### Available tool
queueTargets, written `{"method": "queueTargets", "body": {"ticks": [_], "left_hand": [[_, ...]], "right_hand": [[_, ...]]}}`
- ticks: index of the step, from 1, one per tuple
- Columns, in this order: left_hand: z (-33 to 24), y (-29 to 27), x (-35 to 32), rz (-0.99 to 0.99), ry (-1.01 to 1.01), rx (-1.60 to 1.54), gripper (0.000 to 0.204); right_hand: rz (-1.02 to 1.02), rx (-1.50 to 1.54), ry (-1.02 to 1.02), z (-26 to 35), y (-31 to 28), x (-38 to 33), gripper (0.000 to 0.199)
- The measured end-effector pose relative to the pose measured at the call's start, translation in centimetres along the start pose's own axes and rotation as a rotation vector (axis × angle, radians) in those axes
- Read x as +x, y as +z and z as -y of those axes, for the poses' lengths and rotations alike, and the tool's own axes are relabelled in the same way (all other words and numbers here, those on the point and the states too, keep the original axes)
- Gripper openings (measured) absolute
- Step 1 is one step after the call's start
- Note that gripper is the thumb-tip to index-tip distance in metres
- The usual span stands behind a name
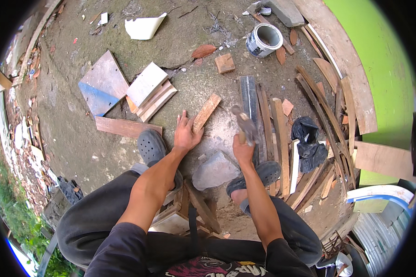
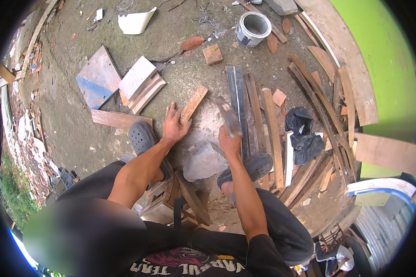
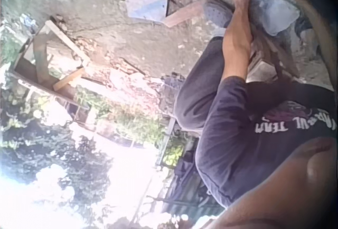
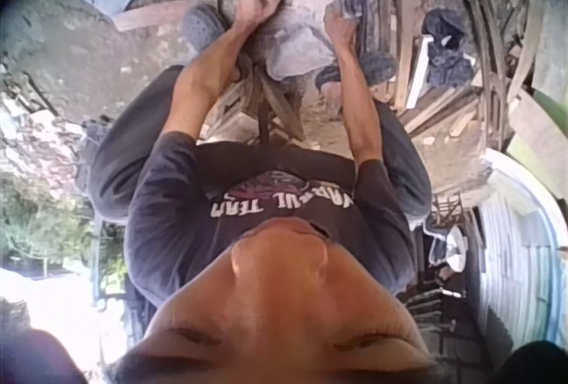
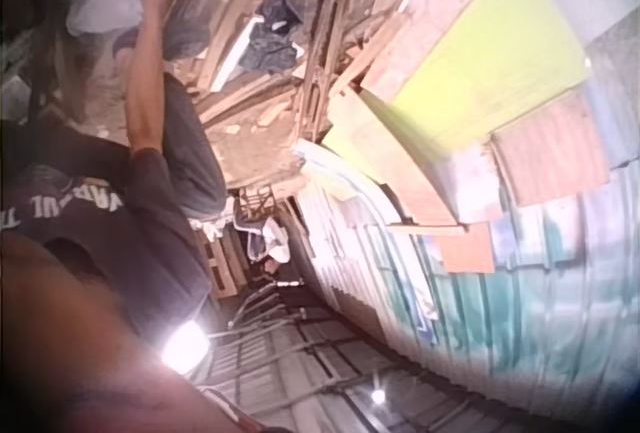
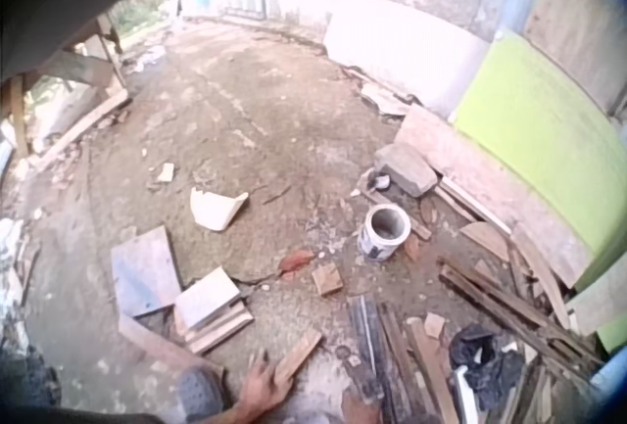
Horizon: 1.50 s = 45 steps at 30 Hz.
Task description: The person sits on the ground and uses a hammer to repeatedly strike a piece of wood, breaking it into smaller pieces. The person handles the wood and hammer throughout the process.
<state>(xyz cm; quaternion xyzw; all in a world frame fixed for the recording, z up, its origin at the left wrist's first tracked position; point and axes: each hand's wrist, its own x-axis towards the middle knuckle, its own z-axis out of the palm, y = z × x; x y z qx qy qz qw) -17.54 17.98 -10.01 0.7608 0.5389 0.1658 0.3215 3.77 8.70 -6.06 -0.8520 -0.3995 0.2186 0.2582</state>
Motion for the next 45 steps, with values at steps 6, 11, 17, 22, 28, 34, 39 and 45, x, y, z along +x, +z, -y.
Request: {"method": "queueTargets", "body": {"ticks": [6, 11, 17, 22, 28, 34, 39, 45], "left_hand": [[0.3, -0.3, 0.1, 0.043, -0.042, 0.029, 0.056], [-0.2, 0.2, 0.0, 0.014, -0.03, 0.027, 0.055], [0.1, 0.0, 0.1, 0.02, -0.024, 0.022, 0.055], [0.2, -0.4, 0.9, -0.01, -0.034, 0.052, 0.054], [-0.4, -0.3, 0.3, 0.024, -0.016, 0.057, 0.055], [0.4, -0.2, -0.3, 0.012, -0.035, 0.049, 0.057], [-1.0, 0.1, -0.2, 0.024, -0.139, 0.077, 0.057], [-0.5, -0.3, 0.1, 0.003, -0.051, 0.023, 0.057]], "right_hand": [[0.137, 0.176, 0.345, 4.1, -1.3, 1.9, 0.03], [0.337, -0.037, 0.383, 1.1, -0.2, 0.7, 0.031], [-0.032, 0.247, 0.144, 1.9, 0.4, 0.5, 0.032], [0.336, 0.02, 0.39, 3.1, -0.6, 2.0, 0.026], [0.101, 0.159, 0.164, 1.4, 1.1, 0.1, 0.026], [0.284, 0.128, 0.329, 4.2, -0.3, -1.0, 0.03], [0.312, -0.057, 0.417, 1.6, 2.2, 0.0, 0.031], [0.196, 0.182, 0.401, 3.3, 0.2, 1.4, 0.031]]}}
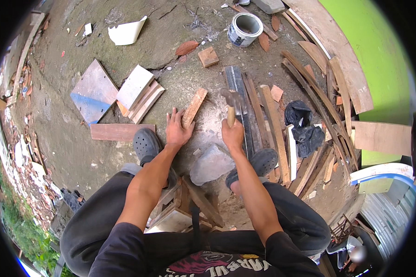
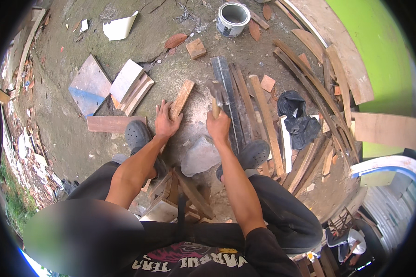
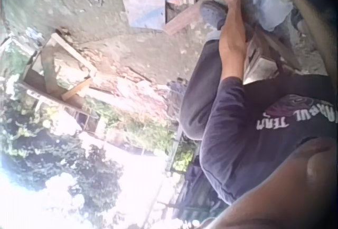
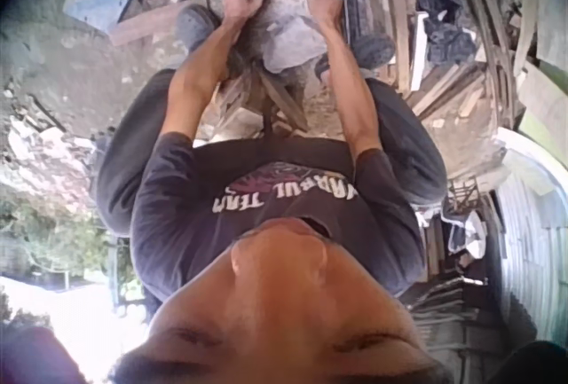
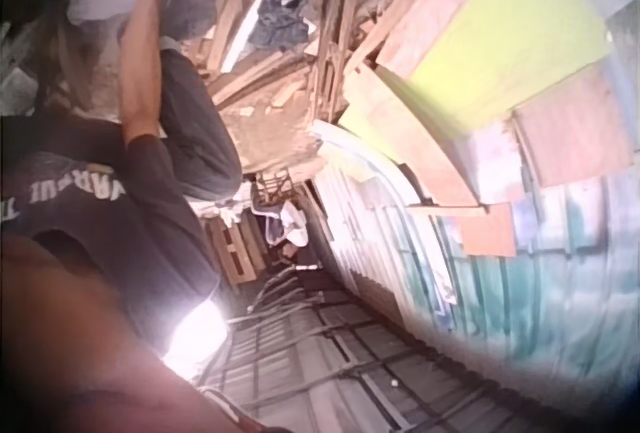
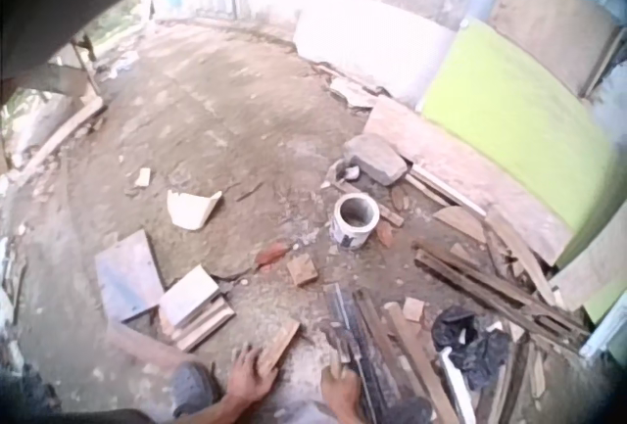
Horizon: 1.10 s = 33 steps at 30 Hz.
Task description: The person sits on the ground and uses a hammer to repeatedly strike a piece of wood, breaking it into smaller pieces. The person handles the wood and hammer throughout the process.
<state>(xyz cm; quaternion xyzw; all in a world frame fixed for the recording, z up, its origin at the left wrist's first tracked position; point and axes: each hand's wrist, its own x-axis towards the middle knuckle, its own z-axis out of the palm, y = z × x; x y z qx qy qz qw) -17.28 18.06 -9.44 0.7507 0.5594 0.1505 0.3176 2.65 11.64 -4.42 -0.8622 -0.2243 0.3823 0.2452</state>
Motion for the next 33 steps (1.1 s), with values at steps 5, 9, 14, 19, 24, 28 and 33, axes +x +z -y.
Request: {"method": "queueTargets", "body": {"ticks": [5, 9, 14, 19, 24, 28, 33], "left_hand": [[0.2, 0.3, 0.0, 0.004, 0.045, 0.017, 0.057], [1.8, -2.0, 0.2, 0.04, 0.072, 0.057, 0.061], [3.1, -3.9, 1.7, 0.156, -0.044, 0.528, 0.05], [2.1, -3.6, 2.2, 0.139, -0.124, 0.333, 0.062], [-0.4, -3.6, 0.0, 0.257, -0.07, 0.397, 0.086], [1.0, -4.6, 0.9, 0.395, -0.039, 0.376, 0.097], [1.8, -3.6, -0.2, 0.426, 0.014, 0.346, 0.097]], "right_hand": [[0.209, -0.259, 0.089, -1.8, -0.4, 1.6, 0.028], [0.238, 0.067, 0.208, 1.5, -3.3, -1.6, 0.03], [0.138, 0.223, 0.247, -1.1, -5.0, -3.2, 0.023], [0.195, 0.168, 0.245, -1.7, -5.6, -4.3, 0.027], [0.205, 0.161, 0.248, -1.6, -5.4, -5.5, 0.029], [0.229, 0.046, 0.191, -1.7, -5.0, -5.5, 0.03], [0.191, 0.047, 0.166, 0.0, -4.9, -6.5, 0.028]]}}
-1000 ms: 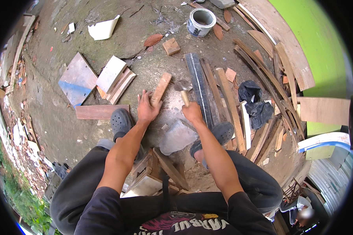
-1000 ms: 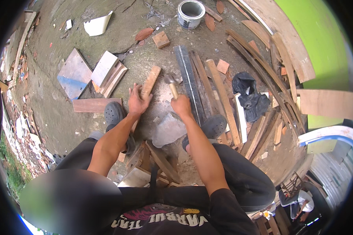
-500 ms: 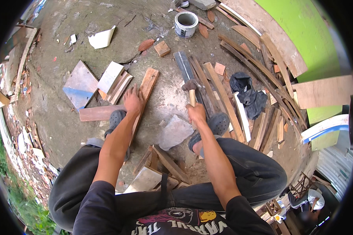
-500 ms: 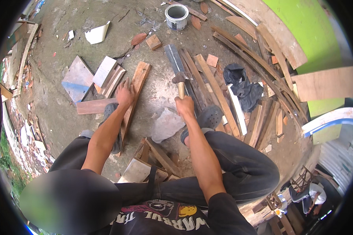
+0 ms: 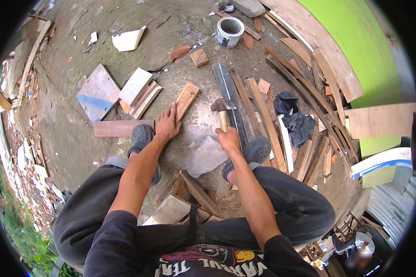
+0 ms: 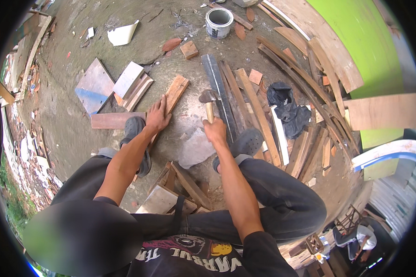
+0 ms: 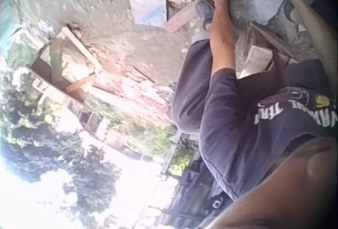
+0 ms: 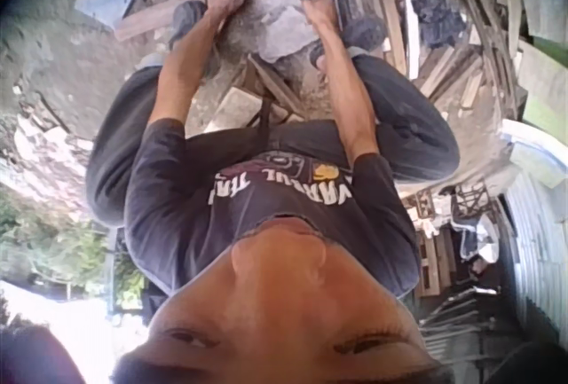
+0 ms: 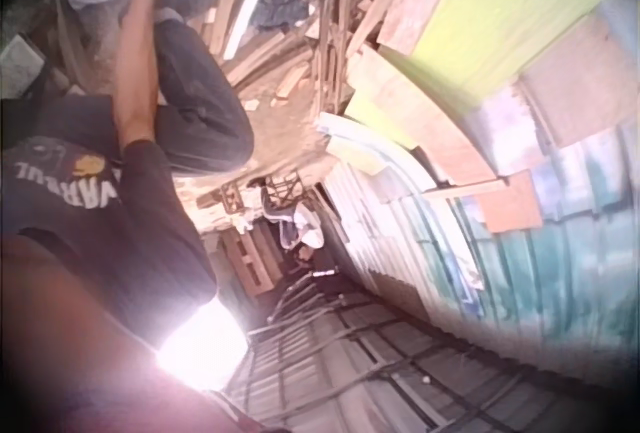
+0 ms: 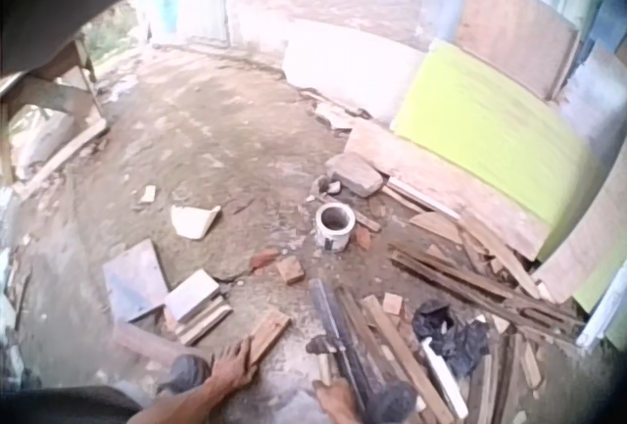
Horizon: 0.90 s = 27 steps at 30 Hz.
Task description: The person sits on the ground and uses a hammer to repeatedly strike a piece of wood, breaking it into smaller pieces. The person handles the wood and hammer throughout the process.
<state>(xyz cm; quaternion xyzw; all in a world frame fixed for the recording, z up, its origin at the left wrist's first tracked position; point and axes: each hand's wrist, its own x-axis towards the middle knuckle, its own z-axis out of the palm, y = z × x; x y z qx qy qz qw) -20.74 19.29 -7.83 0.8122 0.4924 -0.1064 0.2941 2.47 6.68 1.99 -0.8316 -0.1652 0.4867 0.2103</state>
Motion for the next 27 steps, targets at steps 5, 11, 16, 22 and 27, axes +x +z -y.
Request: {"method": "queueTargets", "body": {"ticks": [5, 11, 16, 22, 27], "left_hand": [[-0.9, 0.6, 0.2, 0.1, -0.075, 0.082, 0.1], [0.2, -0.4, 0.4, 0.224, -0.032, 0.019, 0.108], [-0.3, 0.3, 0.6, 0.221, -0.025, 0.039, 0.105], [-0.3, -1.0, 0.5, 0.307, -0.059, 0.01, 0.104], [-0.3, -0.8, 1.2, 0.338, -0.039, 0.021, 0.107]], "right_hand": [[-0.053, -0.016, -0.125, -0.3, 1.0, 0.5, 0.031], [0.02, 0.149, 0.051, 1.6, 2.4, 1.1, 0.034], [-0.084, 0.066, -0.079, 1.2, 3.2, 2.4, 0.032], [-0.235, 0.058, -0.464, 6.0, 3.1, 0.1, 0.037], [-0.301, 0.046, -0.409, 1.8, 6.4, 2.4, 0.037]]}}
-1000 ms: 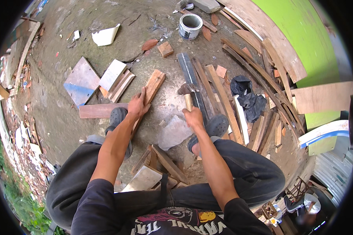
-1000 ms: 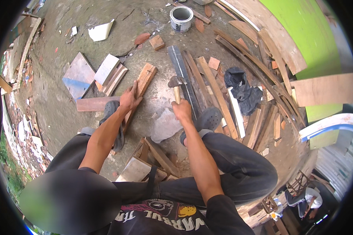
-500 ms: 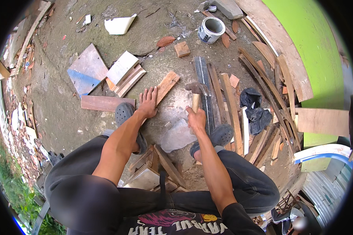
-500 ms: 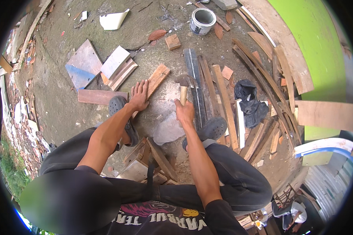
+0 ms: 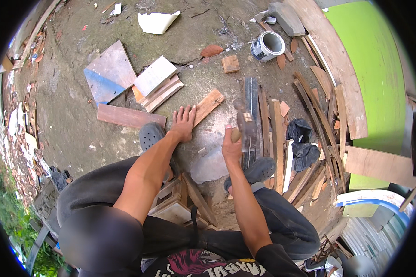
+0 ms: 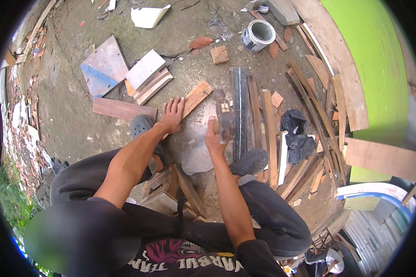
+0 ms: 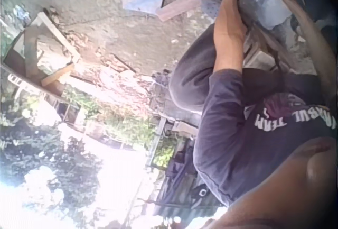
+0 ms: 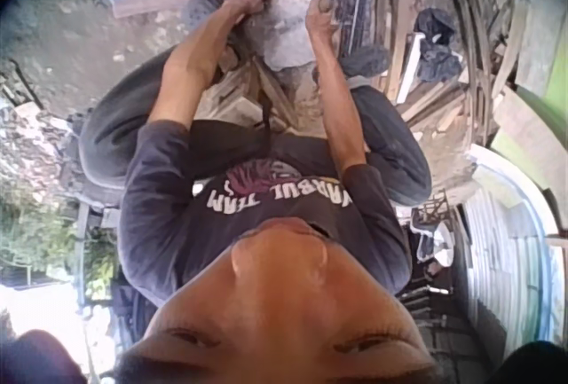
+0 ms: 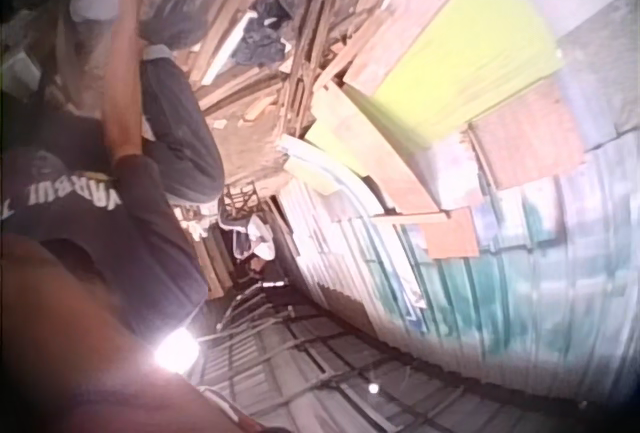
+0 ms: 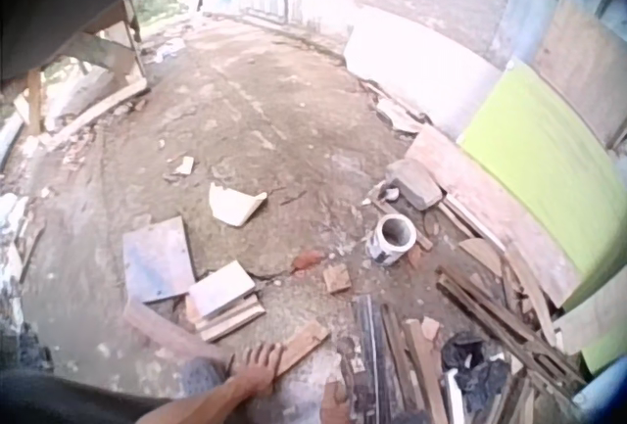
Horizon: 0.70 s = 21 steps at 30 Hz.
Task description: The person sits on the ground and uses a hammer to repeatedly strike a piece of wood, breaking it into smaller pieces. The person handles the wood and hammer throughout the process.
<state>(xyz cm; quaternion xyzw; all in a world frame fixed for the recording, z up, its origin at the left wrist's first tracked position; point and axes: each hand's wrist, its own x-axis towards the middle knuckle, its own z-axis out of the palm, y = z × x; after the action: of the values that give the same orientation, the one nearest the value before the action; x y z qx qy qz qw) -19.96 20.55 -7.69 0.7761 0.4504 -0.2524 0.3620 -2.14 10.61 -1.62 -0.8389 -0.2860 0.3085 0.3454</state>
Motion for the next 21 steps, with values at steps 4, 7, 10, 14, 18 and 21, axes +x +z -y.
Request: {"method": "queueTargets", "body": {"ticks": [4, 7, 10, 14, 18, 21], "left_hand": [[-0.5, -0.5, -0.1, 0.016, -0.004, -0.007, 0.105], [0.5, -0.2, -0.9, 0.016, -0.049, -0.019, 0.105], [0.1, -0.4, -0.4, 0.012, -0.025, -0.007, 0.105], [-0.3, -0.5, -0.1, 0.025, -0.013, 0.012, 0.104], [0.0, -0.3, -0.4, 0.027, -0.025, 0.015, 0.103], [0.4, -0.3, -0.4, -0.001, -0.015, 0.004, 0.102]], "right_hand": [[0.08, -0.073, 0.212, 0.4, 1.7, 0.4, 0.034], [0.065, -0.046, 0.228, 4.1, 0.2, -0.3, 0.036], [-0.192, -0.012, 0.024, -0.8, 1.5, -0.8, 0.033], [0.089, -0.141, 0.137, -2.8, 3.5, -0.9, 0.032], [0.077, 0.057, 0.356, 1.9, 2.8, -0.9, 0.034], [-0.103, 0.139, 0.085, 2.6, 1.4, -1.9, 0.029]]}}
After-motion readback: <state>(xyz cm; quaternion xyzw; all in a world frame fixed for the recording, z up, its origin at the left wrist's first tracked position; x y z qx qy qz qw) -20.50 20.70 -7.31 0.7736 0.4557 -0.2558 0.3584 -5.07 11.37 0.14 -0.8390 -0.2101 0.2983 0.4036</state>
